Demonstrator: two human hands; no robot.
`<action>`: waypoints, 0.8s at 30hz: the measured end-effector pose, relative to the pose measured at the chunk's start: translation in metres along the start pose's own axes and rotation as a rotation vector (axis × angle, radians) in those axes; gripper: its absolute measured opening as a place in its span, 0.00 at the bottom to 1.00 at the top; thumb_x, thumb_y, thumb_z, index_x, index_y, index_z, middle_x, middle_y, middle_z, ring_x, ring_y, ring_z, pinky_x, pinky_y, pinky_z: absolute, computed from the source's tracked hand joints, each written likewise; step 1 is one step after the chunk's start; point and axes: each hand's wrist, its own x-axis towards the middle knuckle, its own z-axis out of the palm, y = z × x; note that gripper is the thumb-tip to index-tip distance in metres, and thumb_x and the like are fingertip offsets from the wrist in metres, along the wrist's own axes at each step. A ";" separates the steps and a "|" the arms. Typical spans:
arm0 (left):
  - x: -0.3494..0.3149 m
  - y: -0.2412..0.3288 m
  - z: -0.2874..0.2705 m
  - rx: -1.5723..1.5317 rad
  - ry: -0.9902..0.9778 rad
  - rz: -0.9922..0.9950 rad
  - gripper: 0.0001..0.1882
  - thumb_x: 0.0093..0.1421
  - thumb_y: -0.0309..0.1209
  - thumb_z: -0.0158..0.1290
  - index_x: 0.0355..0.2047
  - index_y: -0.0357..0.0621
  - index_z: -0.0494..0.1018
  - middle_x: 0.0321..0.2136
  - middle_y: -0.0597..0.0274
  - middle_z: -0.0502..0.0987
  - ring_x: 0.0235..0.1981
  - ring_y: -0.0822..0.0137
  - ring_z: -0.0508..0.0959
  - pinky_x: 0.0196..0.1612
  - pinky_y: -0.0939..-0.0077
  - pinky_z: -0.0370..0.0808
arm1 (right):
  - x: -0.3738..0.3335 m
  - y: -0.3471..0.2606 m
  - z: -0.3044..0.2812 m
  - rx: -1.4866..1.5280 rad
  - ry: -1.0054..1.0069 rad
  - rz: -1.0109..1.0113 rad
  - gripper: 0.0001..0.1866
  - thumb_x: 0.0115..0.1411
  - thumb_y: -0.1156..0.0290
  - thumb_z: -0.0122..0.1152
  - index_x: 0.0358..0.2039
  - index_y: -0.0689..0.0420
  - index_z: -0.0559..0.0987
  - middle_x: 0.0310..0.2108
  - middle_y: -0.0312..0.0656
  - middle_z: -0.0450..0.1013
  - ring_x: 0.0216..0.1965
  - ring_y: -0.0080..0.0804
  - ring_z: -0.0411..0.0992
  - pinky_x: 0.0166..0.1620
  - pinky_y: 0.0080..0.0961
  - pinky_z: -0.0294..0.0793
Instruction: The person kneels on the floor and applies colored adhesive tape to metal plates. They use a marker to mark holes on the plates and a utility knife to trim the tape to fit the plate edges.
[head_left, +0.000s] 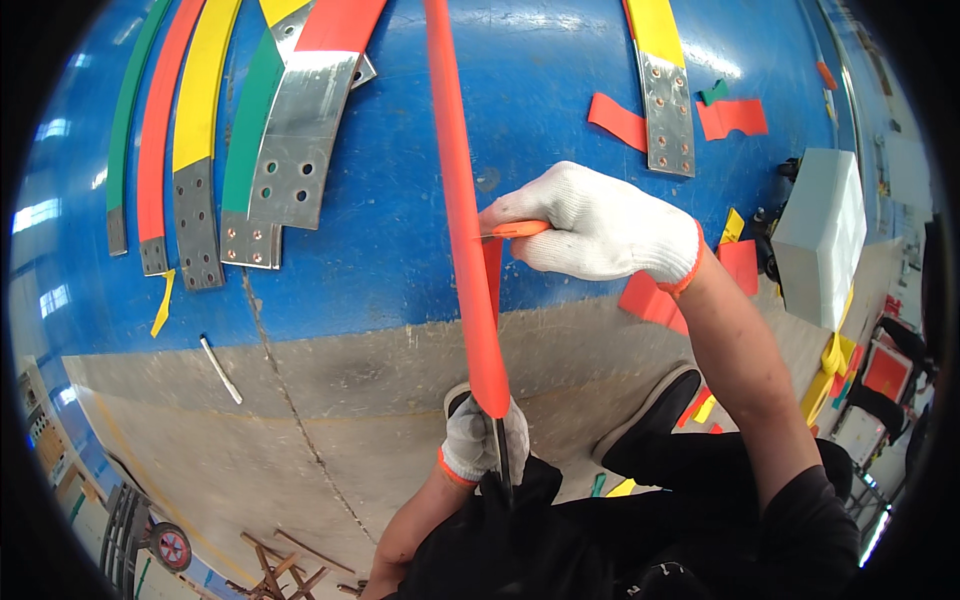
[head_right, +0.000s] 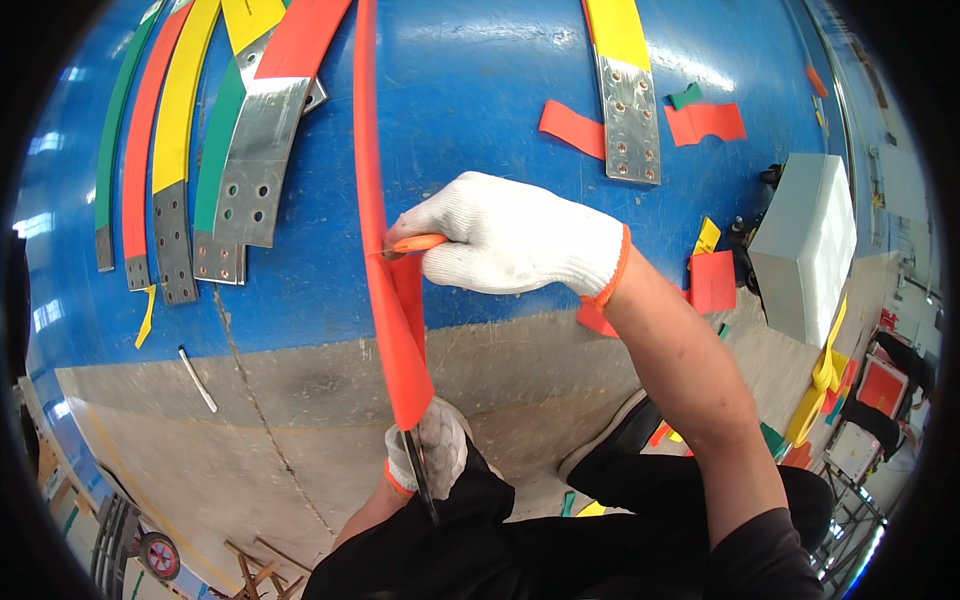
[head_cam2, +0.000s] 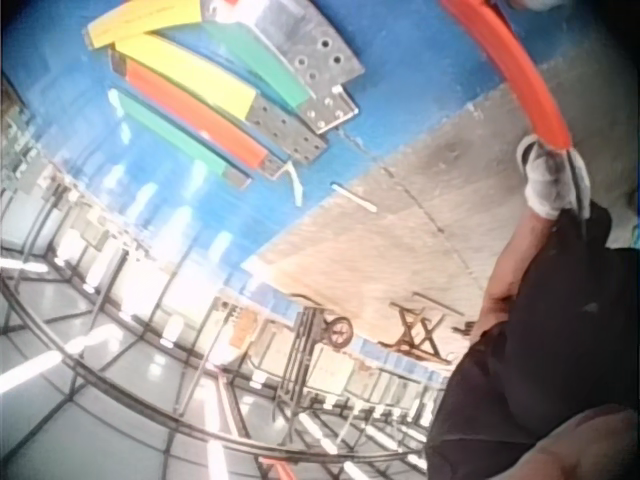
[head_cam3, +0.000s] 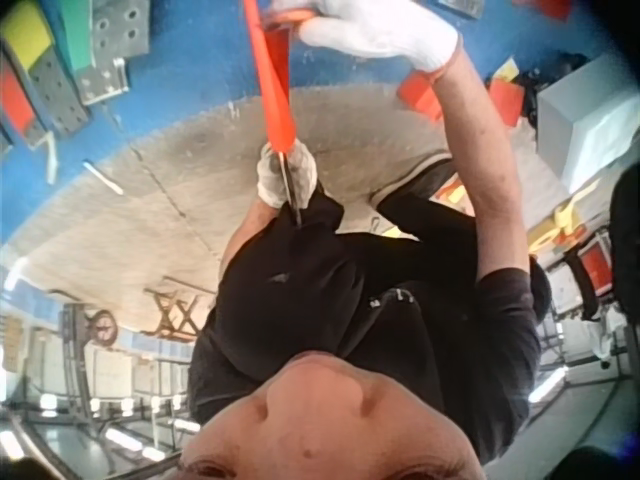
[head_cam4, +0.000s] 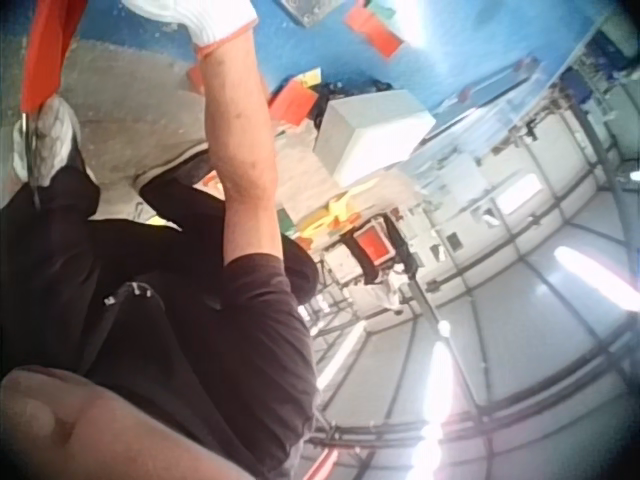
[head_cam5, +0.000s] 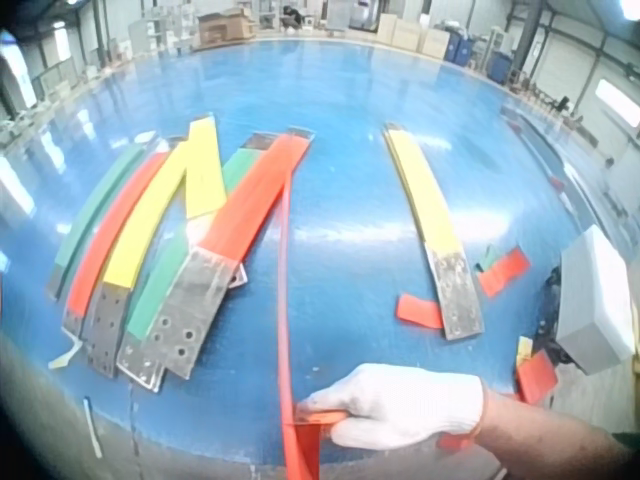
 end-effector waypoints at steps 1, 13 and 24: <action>-0.002 0.000 -0.002 0.011 0.022 0.000 0.29 0.55 0.50 0.72 0.40 0.34 0.80 0.27 0.44 0.83 0.25 0.48 0.84 0.28 0.57 0.80 | 0.000 0.004 0.002 0.003 0.016 -0.028 0.24 0.57 0.73 0.57 0.54 0.64 0.84 0.32 0.55 0.80 0.29 0.39 0.78 0.38 0.34 0.79; -0.003 0.010 0.027 -0.075 0.018 -0.005 0.23 0.59 0.30 0.64 0.53 0.31 0.75 0.25 0.49 0.82 0.21 0.51 0.83 0.27 0.60 0.82 | 0.004 -0.039 -0.018 -0.176 -0.149 0.157 0.19 0.61 0.70 0.55 0.47 0.66 0.84 0.29 0.60 0.78 0.29 0.53 0.79 0.39 0.41 0.79; -0.002 0.024 0.041 0.354 0.415 -0.042 0.29 0.57 0.21 0.55 0.61 0.29 0.71 0.44 0.53 0.83 0.39 0.66 0.85 0.41 0.71 0.82 | -0.015 -0.023 -0.040 -0.329 -0.244 0.216 0.19 0.58 0.71 0.57 0.48 0.61 0.85 0.31 0.59 0.81 0.35 0.57 0.81 0.40 0.43 0.81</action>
